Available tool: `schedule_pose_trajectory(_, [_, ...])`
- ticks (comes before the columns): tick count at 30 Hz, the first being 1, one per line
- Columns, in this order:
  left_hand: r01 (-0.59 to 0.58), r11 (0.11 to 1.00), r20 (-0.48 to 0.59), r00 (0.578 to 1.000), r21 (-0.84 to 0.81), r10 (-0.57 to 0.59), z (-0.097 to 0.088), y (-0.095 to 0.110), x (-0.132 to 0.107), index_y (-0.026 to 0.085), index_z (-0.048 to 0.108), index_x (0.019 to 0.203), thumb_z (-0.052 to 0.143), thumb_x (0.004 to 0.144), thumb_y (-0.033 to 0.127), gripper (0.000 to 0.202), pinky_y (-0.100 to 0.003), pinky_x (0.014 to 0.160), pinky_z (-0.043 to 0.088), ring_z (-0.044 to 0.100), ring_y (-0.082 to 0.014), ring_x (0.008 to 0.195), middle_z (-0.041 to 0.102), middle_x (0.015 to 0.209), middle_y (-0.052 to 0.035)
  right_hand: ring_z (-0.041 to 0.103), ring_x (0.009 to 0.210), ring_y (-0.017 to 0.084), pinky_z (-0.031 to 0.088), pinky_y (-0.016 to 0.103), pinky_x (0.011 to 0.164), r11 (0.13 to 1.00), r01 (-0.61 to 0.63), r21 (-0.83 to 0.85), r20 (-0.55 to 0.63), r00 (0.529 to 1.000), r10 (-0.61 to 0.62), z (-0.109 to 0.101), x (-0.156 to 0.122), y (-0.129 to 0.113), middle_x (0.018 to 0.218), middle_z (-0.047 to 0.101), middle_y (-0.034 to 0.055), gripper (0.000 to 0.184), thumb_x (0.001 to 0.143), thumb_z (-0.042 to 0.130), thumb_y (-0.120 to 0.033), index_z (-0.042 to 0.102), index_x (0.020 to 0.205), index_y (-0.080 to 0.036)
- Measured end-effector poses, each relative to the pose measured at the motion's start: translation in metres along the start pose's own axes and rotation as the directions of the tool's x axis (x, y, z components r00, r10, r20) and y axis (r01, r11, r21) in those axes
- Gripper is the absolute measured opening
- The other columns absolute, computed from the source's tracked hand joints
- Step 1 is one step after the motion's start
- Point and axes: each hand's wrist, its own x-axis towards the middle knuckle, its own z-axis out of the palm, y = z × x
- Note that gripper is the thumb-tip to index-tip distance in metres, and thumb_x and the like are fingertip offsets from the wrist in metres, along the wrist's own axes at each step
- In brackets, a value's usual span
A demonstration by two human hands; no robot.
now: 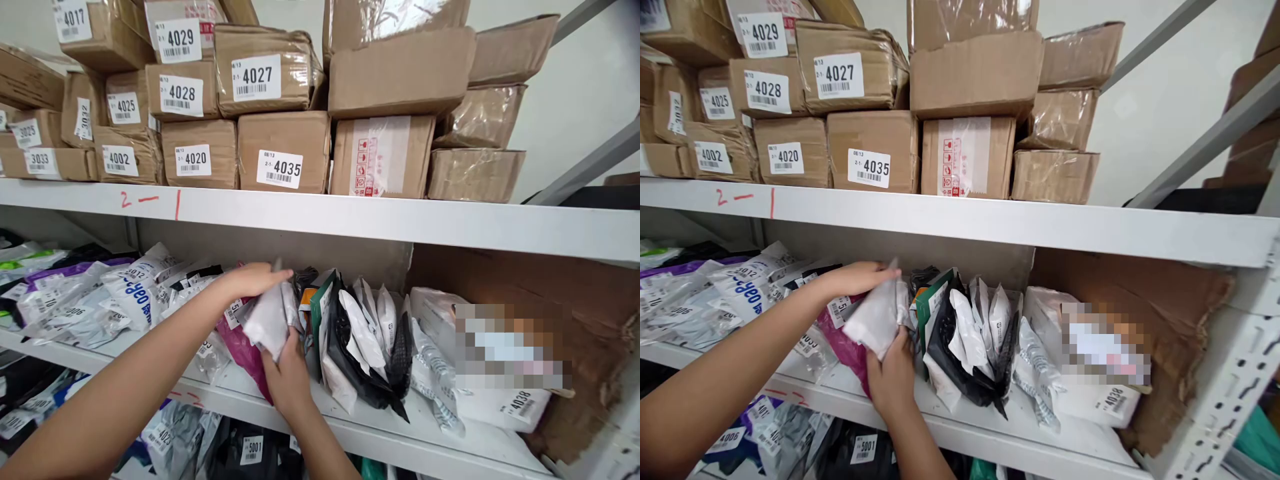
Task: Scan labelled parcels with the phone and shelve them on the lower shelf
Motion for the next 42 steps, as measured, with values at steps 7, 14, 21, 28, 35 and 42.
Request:
schedule_pose_trajectory(7, [0.055,0.941,-0.074,0.997,0.335,-0.032,0.038,0.051,0.015,0.001,0.042,0.141,0.062,0.069,0.000,0.076,-0.045,0.098,0.047,0.052,-0.0410,0.125,0.039,0.144,-0.0334,0.040,0.133,0.044,0.031,0.055,0.112,0.996,0.067,-0.065,0.049,0.997,-0.064,0.006,-0.008,-0.006,0.140,0.045,0.0324,0.095,0.063,0.073,-0.026,0.032,0.141,0.007])
schedule_pose_trajectory(14, [0.021,0.977,-0.075,0.997,0.213,-0.005,0.059,0.042,0.059,0.011,0.061,0.119,0.049,0.093,0.023,0.031,-0.044,0.093,0.051,0.063,-0.0257,0.111,0.065,0.120,-0.0164,0.041,0.138,0.036,0.030,0.053,0.115,0.997,-0.008,0.082,-0.071,0.997,0.014,-0.006,-0.008,0.006,0.144,0.043,0.0308,0.079,0.082,0.045,-0.051,0.027,0.139,0.002])
schedule_pose_trajectory(21, [-0.170,0.985,-0.166,0.971,0.032,0.173,0.078,0.007,0.071,0.014,0.071,0.097,0.049,0.088,0.032,0.029,-0.044,0.094,0.047,0.063,-0.0305,0.106,0.069,0.110,-0.0173,0.046,0.129,0.039,0.030,0.059,0.112,0.987,-0.005,0.160,-0.300,0.952,0.053,-0.002,-0.001,0.017,0.134,0.045,0.0308,0.080,0.077,0.040,-0.046,0.019,0.139,-0.001])
schedule_pose_trajectory(28, [-0.474,0.801,-0.143,0.879,-0.366,0.455,0.070,-0.012,0.076,0.018,0.059,0.057,0.054,0.073,0.027,0.019,-0.027,0.109,0.037,0.050,-0.0194,0.127,0.058,0.135,-0.0041,0.020,0.147,0.034,0.018,0.059,0.118,0.986,0.044,0.163,-0.366,0.930,0.019,-0.003,-0.001,0.019,0.157,0.015,0.0252,0.076,0.082,0.039,-0.040,0.008,0.143,-0.009])
schedule_pose_trajectory(35, [-0.442,0.775,-0.115,0.890,-0.453,0.441,0.072,-0.017,0.071,0.018,0.047,0.052,0.043,0.079,0.037,0.033,-0.025,0.083,0.048,0.062,-0.0167,0.089,0.070,0.097,-0.0066,0.057,0.116,0.033,0.041,0.056,0.105,0.995,0.095,0.031,-0.257,0.963,-0.084,-0.009,-0.001,0.029,0.122,0.057,0.0210,0.050,0.071,0.047,-0.023,0.043,0.120,-0.013])
schedule_pose_trajectory(42, [-0.216,0.965,-0.205,0.961,-0.146,0.184,0.074,0.003,0.052,0.011,0.058,0.111,0.063,0.070,0.028,0.045,-0.036,0.086,0.046,0.059,-0.0283,0.100,0.063,0.112,-0.0168,0.057,0.120,0.031,0.044,0.054,0.106,0.981,0.158,-0.111,-0.224,0.958,-0.180,-0.009,-0.001,0.028,0.124,0.058,0.0201,0.046,0.077,0.044,-0.013,0.052,0.122,-0.011])
